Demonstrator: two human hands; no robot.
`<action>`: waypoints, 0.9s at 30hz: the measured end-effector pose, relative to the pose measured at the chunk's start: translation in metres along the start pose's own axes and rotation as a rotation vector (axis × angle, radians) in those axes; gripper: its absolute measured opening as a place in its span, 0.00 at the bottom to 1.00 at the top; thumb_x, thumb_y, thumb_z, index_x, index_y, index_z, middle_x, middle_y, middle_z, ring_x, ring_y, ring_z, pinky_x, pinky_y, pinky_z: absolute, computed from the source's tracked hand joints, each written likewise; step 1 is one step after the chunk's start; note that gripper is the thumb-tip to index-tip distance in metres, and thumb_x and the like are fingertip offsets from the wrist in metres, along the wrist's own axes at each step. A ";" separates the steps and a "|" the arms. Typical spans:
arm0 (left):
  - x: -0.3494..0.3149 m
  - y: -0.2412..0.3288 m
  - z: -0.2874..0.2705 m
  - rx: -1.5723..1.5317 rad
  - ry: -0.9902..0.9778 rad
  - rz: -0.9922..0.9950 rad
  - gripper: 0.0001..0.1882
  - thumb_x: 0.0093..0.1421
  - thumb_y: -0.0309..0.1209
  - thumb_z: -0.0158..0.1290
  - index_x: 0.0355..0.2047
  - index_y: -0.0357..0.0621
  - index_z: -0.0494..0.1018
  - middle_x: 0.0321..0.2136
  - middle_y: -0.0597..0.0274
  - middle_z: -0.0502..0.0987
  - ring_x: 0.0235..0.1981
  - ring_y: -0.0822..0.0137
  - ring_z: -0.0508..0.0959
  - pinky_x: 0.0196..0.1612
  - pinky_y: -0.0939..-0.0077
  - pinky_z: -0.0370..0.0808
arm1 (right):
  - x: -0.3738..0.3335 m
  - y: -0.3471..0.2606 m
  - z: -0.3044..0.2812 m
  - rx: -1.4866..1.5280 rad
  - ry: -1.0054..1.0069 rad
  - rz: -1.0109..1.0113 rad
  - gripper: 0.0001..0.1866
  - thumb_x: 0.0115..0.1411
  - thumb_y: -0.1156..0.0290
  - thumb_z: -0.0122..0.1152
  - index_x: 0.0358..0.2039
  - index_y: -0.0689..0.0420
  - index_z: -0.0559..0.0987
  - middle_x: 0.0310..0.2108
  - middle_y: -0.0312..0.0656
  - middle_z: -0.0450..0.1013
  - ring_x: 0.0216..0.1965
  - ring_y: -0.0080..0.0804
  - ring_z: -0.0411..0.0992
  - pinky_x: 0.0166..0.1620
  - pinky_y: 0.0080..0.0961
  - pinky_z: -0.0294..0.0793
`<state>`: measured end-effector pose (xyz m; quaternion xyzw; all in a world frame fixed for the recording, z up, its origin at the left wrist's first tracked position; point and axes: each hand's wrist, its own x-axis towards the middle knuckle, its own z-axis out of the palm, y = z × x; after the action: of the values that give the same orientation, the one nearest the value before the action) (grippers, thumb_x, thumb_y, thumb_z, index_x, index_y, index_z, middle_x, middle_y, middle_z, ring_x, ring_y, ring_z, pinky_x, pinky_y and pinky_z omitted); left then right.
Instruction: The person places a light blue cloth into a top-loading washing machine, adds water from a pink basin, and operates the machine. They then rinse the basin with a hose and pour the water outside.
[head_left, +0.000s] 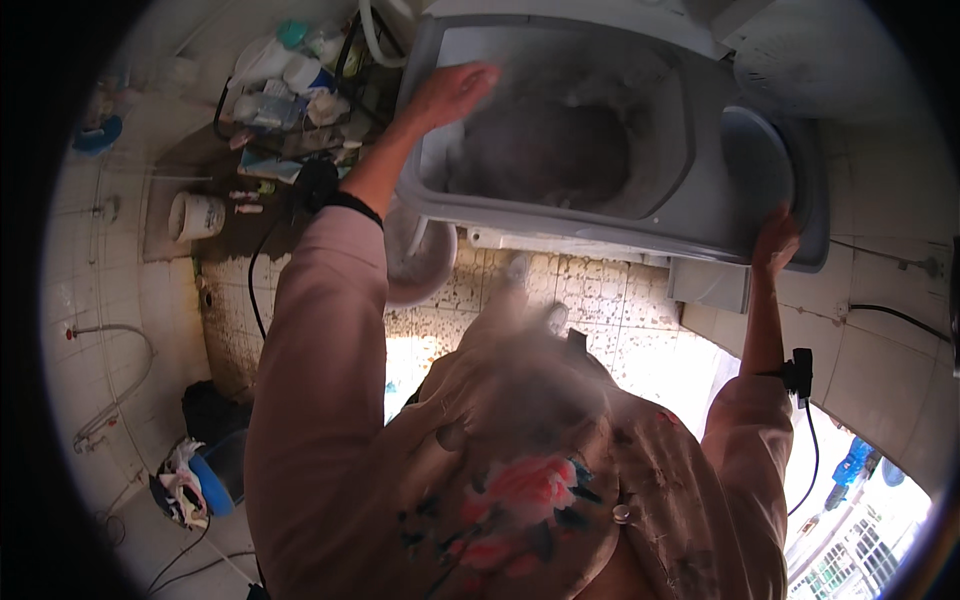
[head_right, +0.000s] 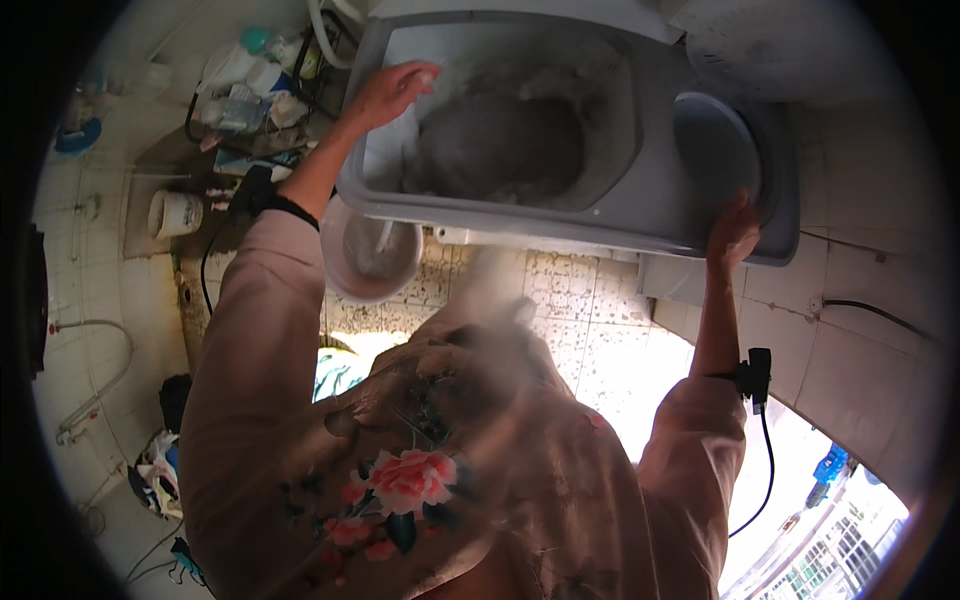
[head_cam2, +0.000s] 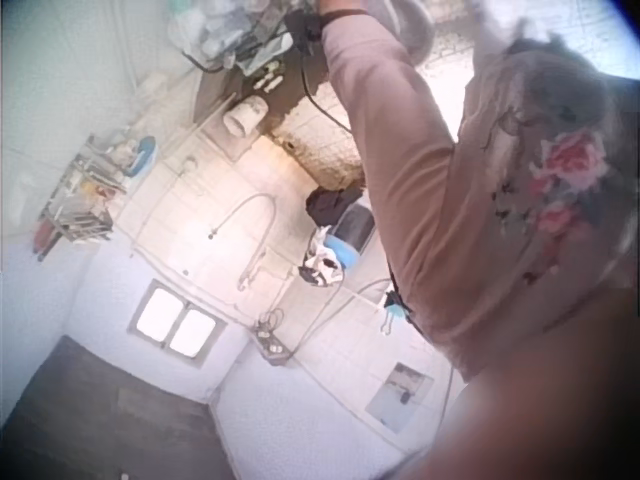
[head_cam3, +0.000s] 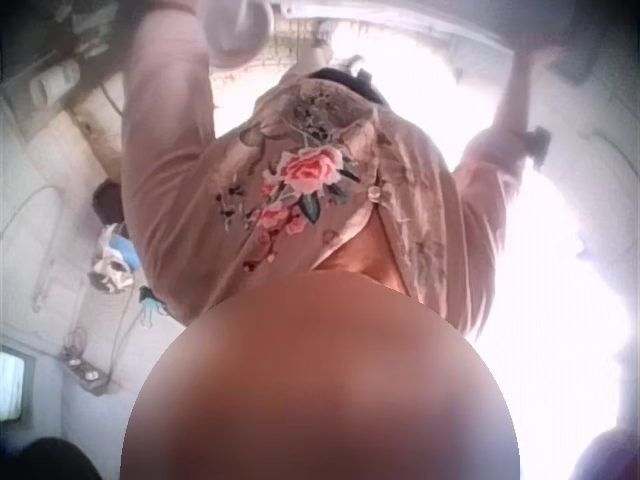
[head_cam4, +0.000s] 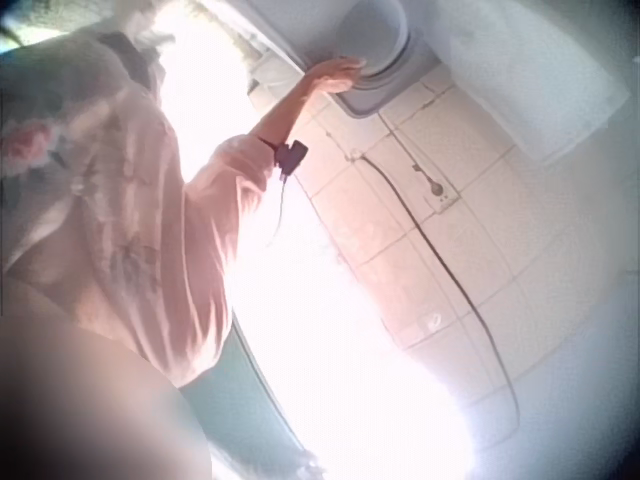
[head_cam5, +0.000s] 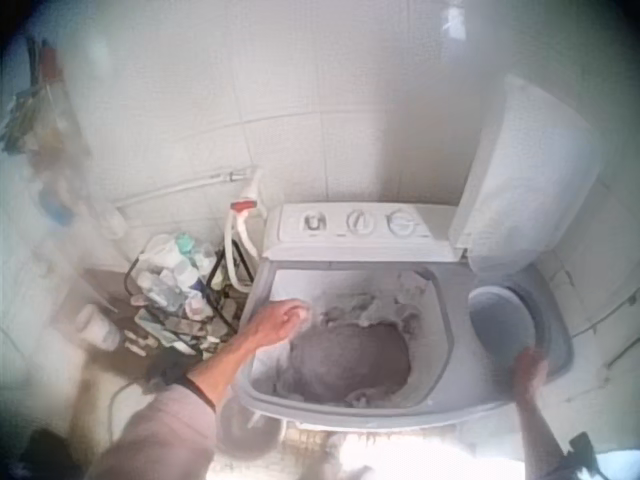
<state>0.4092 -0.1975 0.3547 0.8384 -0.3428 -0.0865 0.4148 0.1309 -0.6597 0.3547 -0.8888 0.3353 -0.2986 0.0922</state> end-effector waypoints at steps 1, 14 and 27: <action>0.000 0.002 0.000 -0.009 -0.001 -0.004 0.18 0.64 0.40 0.42 0.48 0.44 0.69 0.38 0.59 0.77 0.40 0.68 0.78 0.41 0.76 0.72 | -0.001 -0.002 -0.002 0.033 -0.017 0.029 0.24 0.64 0.54 0.40 0.23 0.56 0.76 0.21 0.50 0.73 0.29 0.53 0.73 0.29 0.43 0.69; -0.003 0.016 -0.002 0.005 -0.048 -0.017 0.17 0.62 0.39 0.43 0.46 0.43 0.71 0.36 0.56 0.77 0.40 0.66 0.77 0.43 0.73 0.71 | -0.005 -0.021 -0.013 0.196 -0.009 0.059 0.25 0.63 0.53 0.42 0.22 0.58 0.76 0.18 0.50 0.71 0.23 0.51 0.70 0.26 0.40 0.65; -0.005 0.023 -0.002 0.031 -0.074 -0.032 0.16 0.61 0.37 0.45 0.45 0.43 0.71 0.37 0.58 0.77 0.38 0.66 0.77 0.42 0.74 0.72 | -0.003 -0.027 -0.017 0.165 -0.039 0.114 0.25 0.62 0.51 0.42 0.21 0.57 0.77 0.19 0.46 0.73 0.24 0.49 0.72 0.28 0.39 0.68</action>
<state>0.3952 -0.2030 0.3721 0.8464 -0.3457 -0.1187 0.3873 0.1339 -0.6363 0.3766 -0.8632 0.3577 -0.3022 0.1886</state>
